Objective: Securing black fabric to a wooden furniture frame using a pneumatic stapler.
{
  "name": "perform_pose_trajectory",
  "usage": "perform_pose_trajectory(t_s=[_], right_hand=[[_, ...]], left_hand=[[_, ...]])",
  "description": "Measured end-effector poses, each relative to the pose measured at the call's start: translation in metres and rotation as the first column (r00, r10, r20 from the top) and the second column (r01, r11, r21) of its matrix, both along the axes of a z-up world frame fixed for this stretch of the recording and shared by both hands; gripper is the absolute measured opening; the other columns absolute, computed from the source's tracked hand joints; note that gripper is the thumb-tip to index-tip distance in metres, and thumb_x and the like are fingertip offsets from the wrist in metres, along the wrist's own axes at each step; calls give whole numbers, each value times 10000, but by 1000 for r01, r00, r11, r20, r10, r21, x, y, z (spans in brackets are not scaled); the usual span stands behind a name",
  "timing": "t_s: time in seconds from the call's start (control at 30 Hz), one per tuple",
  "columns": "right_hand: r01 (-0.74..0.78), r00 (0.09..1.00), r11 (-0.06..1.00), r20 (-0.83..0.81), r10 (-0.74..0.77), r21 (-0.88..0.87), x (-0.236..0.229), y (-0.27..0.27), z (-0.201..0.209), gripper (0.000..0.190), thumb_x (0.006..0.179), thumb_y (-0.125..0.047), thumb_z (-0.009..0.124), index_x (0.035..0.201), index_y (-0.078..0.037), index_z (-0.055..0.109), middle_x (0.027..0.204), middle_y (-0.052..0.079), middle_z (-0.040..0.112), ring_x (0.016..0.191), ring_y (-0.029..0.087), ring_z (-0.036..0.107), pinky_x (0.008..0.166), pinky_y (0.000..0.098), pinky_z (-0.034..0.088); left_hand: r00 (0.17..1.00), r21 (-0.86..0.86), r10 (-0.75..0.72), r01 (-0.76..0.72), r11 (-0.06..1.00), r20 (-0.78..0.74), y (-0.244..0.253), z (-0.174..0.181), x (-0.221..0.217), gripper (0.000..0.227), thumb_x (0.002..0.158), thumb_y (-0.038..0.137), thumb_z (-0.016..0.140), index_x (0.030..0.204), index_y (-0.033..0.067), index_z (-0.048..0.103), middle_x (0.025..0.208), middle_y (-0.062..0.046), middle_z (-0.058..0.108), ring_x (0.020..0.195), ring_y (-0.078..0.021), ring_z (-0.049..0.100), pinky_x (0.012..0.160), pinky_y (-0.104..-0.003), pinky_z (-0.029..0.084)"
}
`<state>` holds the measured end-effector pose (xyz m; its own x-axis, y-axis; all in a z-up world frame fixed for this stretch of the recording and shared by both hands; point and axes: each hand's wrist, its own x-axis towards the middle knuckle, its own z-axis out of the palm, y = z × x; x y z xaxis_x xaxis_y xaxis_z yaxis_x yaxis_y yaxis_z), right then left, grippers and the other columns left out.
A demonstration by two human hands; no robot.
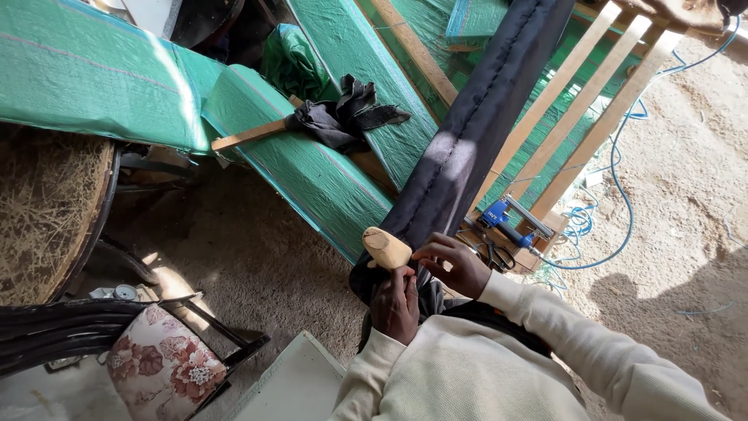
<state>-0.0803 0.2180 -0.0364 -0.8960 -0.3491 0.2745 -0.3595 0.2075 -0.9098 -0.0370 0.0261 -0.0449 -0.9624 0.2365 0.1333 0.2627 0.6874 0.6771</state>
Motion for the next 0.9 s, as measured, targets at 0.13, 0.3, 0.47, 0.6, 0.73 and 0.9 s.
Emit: perform_pose_trajectory(t_s=[0.13, 0.3, 0.47, 0.6, 0.73, 0.9], right_hand=[[-12, 968, 996, -250, 34, 89, -3, 3, -26, 154, 983, -100, 666, 1123, -126, 725, 1017, 81, 624, 825, 236, 641, 670, 366, 522], [-54, 918, 989, -384, 102, 135, -3, 4, -33, 257, 1024, -114, 586, 1245, -176, 701, 1084, 89, 636, 868, 254, 633, 699, 382, 537], [-52, 911, 978, -392, 129, 200, -8, 7, -46, 341, 1030, -96, 591, 1344, -211, 658, 1058, 82, 622, 872, 260, 582, 709, 398, 507], [-12, 913, 986, -399, 78, 166, -13, 2, -27, 291, 1077, -289, 481, 1082, -189, 754, 916, 61, 583, 830, 309, 604, 636, 429, 517], [-4, 899, 968, -424, 114, 251, -18, -1, -38, 240, 1069, -293, 505, 1085, -229, 735, 899, 35, 500, 794, 290, 539, 611, 421, 507], [-55, 883, 955, -431, 183, 292, -25, -7, -57, 233, 1078, -294, 475, 1053, -236, 699, 953, 48, 502, 848, 310, 517, 676, 420, 513]], left_hand=[[1000, -25, -22, 22, 999, -4, -4, -4, 1, 42, 1027, 166, 507, 1007, 145, 538, 879, -36, 687, 777, -316, 656, 714, -423, 425], [993, 64, 2, -9, 998, 116, -8, -1, 3, 46, 929, 103, 549, 939, 134, 517, 851, -45, 643, 747, -284, 616, 753, -406, 442], [989, 69, -15, 5, 998, 145, -7, 11, -1, 101, 922, 134, 629, 954, 129, 533, 879, -45, 692, 825, -247, 709, 783, -395, 477], [995, -30, 99, -98, 995, 17, -6, -13, 3, 198, 835, 294, 742, 959, 261, 591, 769, 26, 785, 823, -259, 721, 773, -390, 515], [991, 14, 113, -112, 994, -66, -4, -18, 1, 236, 769, 249, 790, 961, 245, 653, 721, 17, 759, 761, -268, 708, 734, -357, 510], [880, -262, 139, -281, 923, -454, -15, -38, 1, 214, 759, 405, 845, 921, 339, 722, 737, 126, 696, 750, -135, 624, 712, -300, 454]])
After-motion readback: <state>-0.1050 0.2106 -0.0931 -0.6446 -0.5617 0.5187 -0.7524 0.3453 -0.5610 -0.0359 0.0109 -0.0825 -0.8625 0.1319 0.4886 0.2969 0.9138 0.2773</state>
